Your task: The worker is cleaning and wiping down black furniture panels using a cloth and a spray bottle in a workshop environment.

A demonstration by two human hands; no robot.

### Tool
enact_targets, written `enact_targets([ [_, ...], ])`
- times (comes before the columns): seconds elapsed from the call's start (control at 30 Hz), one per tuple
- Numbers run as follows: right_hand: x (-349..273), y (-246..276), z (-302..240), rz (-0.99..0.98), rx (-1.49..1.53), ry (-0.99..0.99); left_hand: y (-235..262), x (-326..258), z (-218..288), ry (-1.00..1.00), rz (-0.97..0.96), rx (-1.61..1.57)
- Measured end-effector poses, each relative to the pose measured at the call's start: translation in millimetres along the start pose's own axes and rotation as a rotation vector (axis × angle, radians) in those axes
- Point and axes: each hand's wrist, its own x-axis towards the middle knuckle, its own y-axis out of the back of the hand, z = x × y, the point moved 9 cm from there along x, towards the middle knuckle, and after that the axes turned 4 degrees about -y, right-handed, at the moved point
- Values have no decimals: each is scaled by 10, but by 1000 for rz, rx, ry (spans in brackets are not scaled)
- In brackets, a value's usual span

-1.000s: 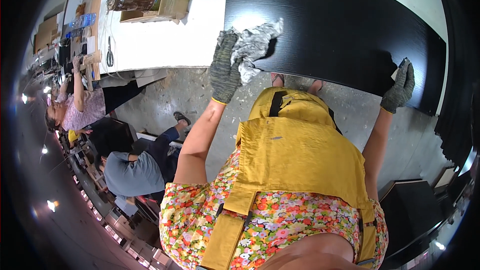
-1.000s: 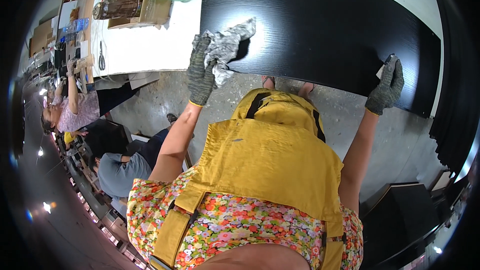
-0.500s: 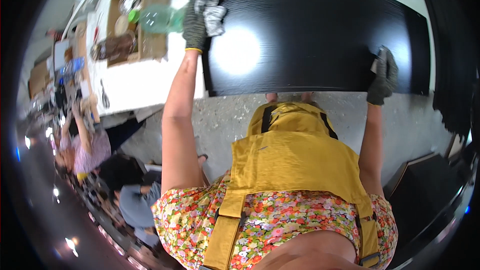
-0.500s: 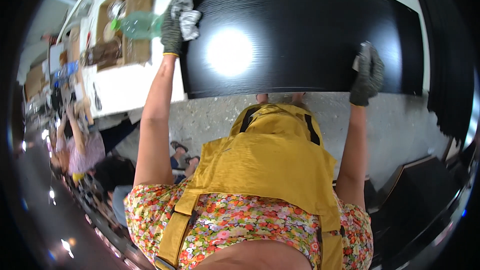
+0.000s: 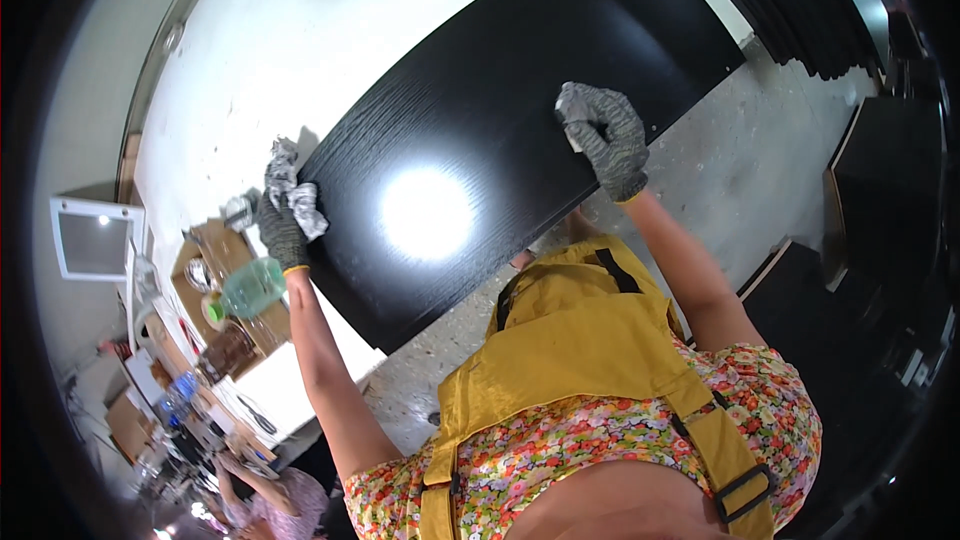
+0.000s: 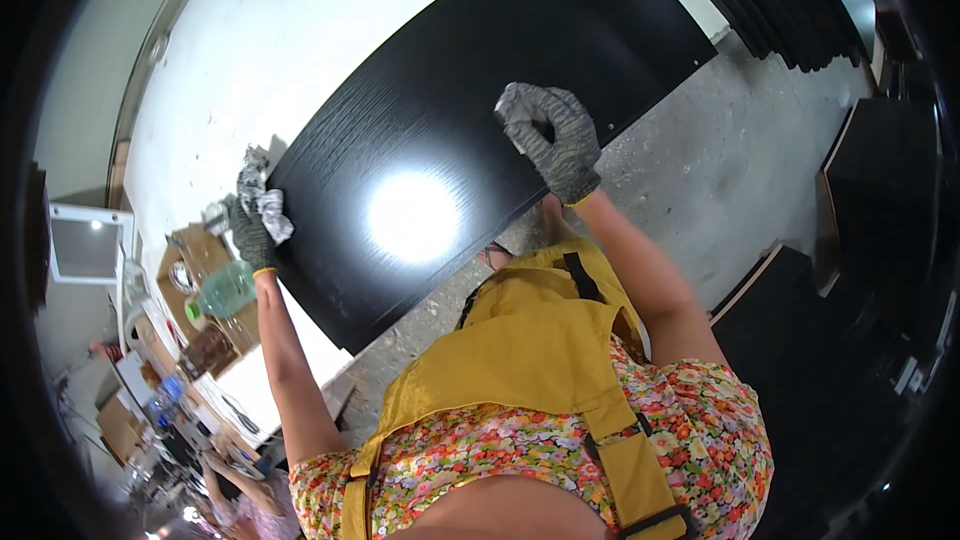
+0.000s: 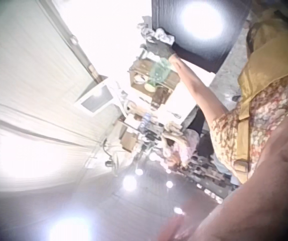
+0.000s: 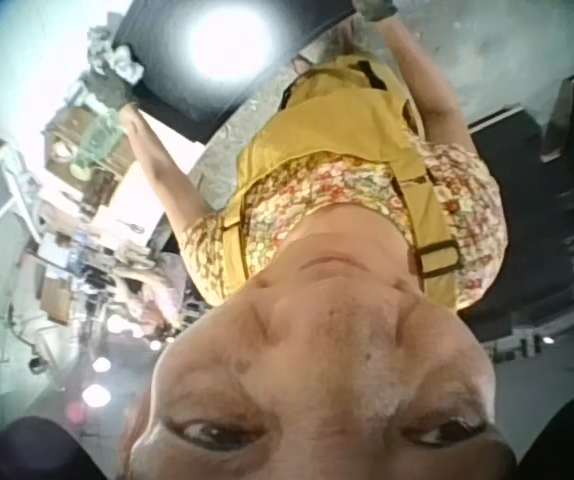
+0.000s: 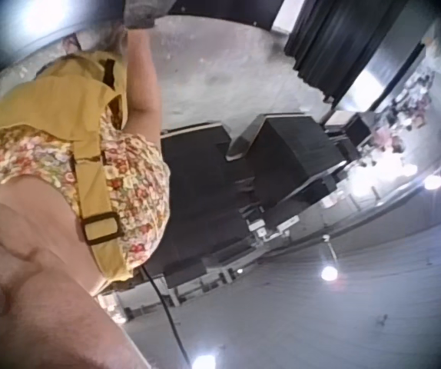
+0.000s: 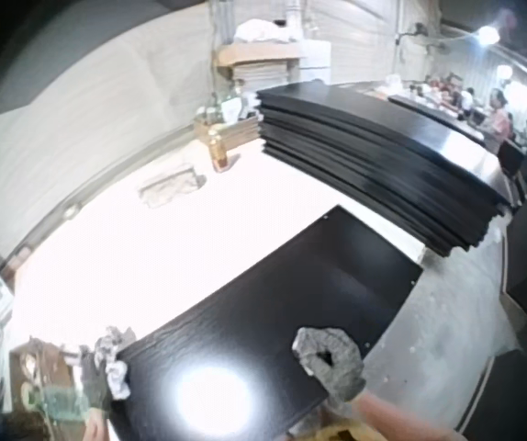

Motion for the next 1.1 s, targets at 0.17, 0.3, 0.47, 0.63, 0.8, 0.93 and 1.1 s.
enact_targets([
  [0.17, 14, 32, -22, 10, -88, 34, -508, 332, 1232, -64, 15, -97],
  [0.3, 87, 190, 63, -36, -151, 29, -963, 688, 3003, -228, -11, -243],
  [0.47, 107, 118, -138, -114, -209, 287, -1274, 1021, 3983, -437, 108, -222],
  [0.63, -1, 22, 7, -177, 122, 277, -1678, 1341, 5130, -420, -209, -305],
  [0.8, -47, 154, -233, -262, 58, 349, -2074, 1466, 6561, -761, -140, -327],
  [0.93, 84, 224, -219, -292, 392, 153, -2273, 1678, 7250, -926, -163, -324],
  [1.1, 158, 186, -103, -352, 395, 108, -2451, 811, 7721, -1437, 101, 162],
])
